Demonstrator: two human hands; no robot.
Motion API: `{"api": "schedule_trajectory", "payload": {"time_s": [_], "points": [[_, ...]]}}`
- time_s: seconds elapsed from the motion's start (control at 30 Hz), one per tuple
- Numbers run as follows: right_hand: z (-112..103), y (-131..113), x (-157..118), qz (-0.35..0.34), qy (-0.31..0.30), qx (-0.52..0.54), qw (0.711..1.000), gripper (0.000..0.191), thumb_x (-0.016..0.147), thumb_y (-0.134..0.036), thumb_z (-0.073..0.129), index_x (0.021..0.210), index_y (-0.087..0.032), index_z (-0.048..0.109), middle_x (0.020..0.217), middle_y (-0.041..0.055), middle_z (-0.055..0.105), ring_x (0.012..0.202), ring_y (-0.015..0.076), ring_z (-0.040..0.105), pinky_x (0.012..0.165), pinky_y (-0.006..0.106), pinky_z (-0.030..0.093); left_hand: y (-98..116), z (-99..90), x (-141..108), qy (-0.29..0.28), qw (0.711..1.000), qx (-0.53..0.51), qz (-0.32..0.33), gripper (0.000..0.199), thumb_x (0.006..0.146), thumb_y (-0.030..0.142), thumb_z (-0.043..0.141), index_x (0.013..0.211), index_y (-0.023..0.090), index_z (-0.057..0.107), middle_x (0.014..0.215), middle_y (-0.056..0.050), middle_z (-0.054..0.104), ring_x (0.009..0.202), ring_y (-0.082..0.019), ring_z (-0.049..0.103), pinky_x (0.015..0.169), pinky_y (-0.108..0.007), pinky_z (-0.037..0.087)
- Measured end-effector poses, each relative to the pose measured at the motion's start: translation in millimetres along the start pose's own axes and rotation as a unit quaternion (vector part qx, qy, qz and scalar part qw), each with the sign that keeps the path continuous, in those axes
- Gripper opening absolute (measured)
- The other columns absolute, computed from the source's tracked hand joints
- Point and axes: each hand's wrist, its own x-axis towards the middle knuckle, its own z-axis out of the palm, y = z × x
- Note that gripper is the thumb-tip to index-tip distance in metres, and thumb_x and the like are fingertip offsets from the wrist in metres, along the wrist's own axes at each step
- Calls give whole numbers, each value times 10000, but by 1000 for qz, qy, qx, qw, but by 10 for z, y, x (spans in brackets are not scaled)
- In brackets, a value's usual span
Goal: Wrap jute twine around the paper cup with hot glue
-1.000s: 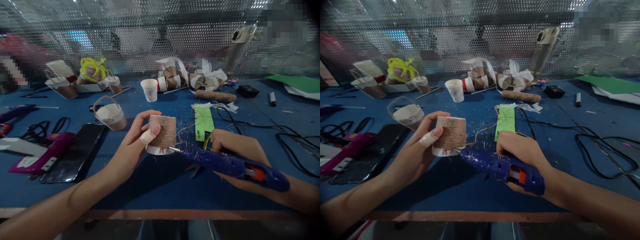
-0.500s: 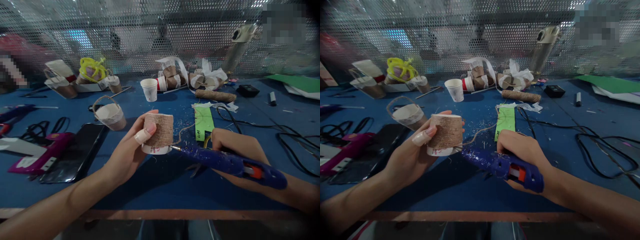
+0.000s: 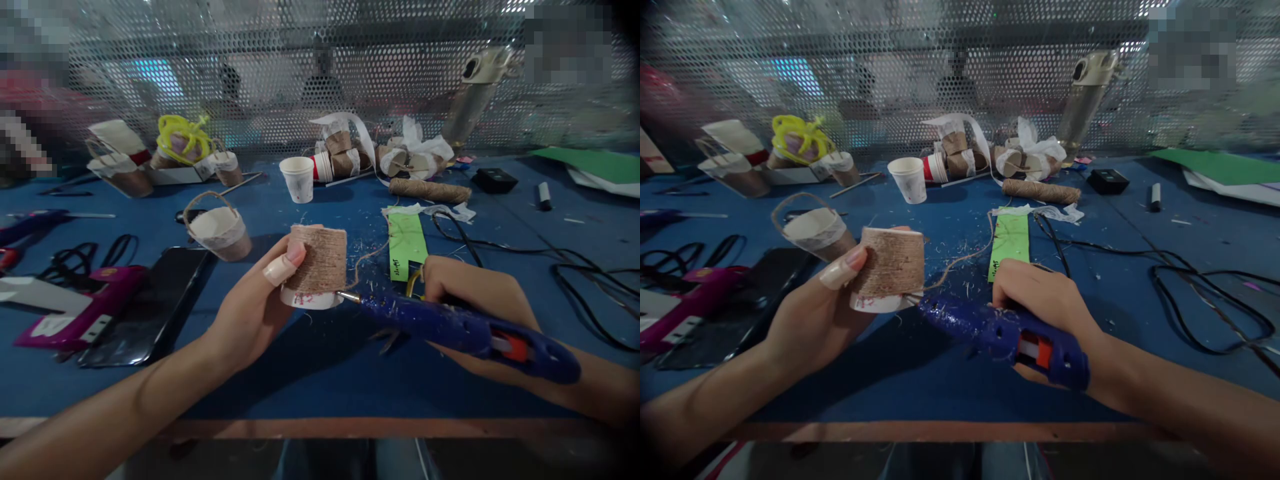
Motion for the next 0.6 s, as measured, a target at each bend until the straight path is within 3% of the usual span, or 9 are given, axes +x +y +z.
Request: {"api": "schedule_trajectory", "payload": {"time_s": [0.17,0.37,0.6], "points": [[3,-12,-12,5,9,-4,1000,242,826,-103,634,790,-249,444,737,-57,499,609,106,464,567,258,330,-7,-8,7,15,1000,-5,-13,340,907,376,755,1193,191,763,1086,-57,775,936,-197,703,822,-279,574],[-5,7,-15,27,-5,-15,999,272,793,-72,655,786,-249,449,746,-50,526,618,114,464,564,267,325,13,-31,13,33,999,-7,-3,380,904,378,760,1265,261,728,1194,-32,735,1036,-196,682,834,-259,578],[15,-11,-13,-10,-5,-19,1000,245,814,-113,633,797,-247,430,733,-60,486,600,100,461,571,255,331,-23,-3,13,28,1000,8,-10,348,883,349,791,1215,263,732,1100,-19,725,940,-166,671,786,-240,587]]}}
